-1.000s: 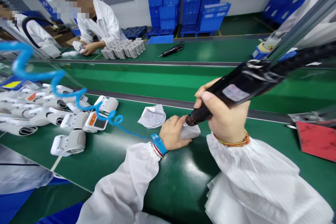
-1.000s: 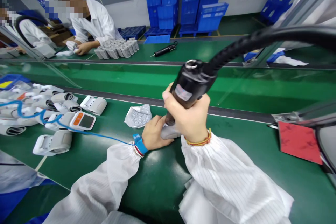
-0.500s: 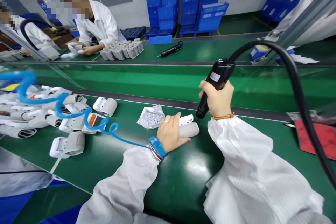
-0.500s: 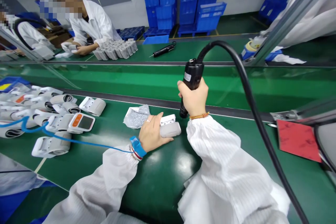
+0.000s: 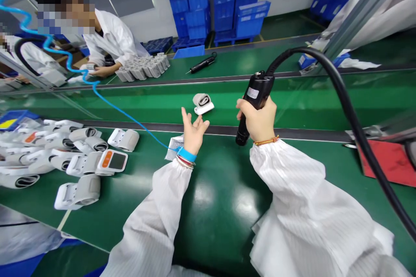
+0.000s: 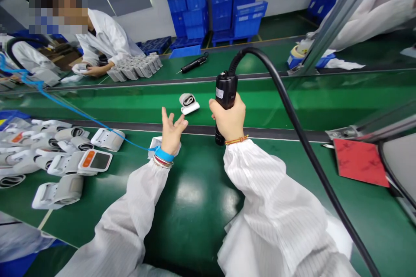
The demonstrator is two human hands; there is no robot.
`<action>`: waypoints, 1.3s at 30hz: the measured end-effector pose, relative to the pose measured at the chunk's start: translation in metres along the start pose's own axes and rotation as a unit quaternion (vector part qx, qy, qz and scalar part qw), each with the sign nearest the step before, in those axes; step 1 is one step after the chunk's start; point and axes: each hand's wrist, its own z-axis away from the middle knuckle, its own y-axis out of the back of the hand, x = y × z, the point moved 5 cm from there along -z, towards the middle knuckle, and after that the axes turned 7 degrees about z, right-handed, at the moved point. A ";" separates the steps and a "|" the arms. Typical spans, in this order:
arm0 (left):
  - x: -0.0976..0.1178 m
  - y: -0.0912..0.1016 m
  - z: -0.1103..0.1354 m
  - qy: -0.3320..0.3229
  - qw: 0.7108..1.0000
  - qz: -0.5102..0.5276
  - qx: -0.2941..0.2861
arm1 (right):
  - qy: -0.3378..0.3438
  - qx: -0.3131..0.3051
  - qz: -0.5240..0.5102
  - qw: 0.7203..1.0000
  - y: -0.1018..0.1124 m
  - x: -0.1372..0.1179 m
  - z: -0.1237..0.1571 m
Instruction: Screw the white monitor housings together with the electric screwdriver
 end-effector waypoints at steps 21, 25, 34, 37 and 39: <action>0.011 0.060 0.059 -0.129 0.663 -0.721 -0.154 | 0.017 -0.004 -0.005 1.000 -0.004 -0.001 0.003; 0.010 0.062 0.060 -0.128 0.665 -0.721 -0.146 | 0.018 -0.009 -0.003 1.000 -0.006 -0.001 0.005; 0.006 0.058 0.057 -0.124 0.664 -0.724 -0.137 | 0.012 -0.013 0.005 1.000 -0.005 -0.001 0.004; 0.006 0.059 0.057 -0.146 0.684 -0.703 -0.129 | 0.021 -0.017 0.005 1.000 -0.005 -0.001 0.006; 0.007 0.062 0.058 -0.170 0.698 -0.684 -0.124 | 0.032 -0.021 -0.008 0.999 -0.005 -0.004 0.009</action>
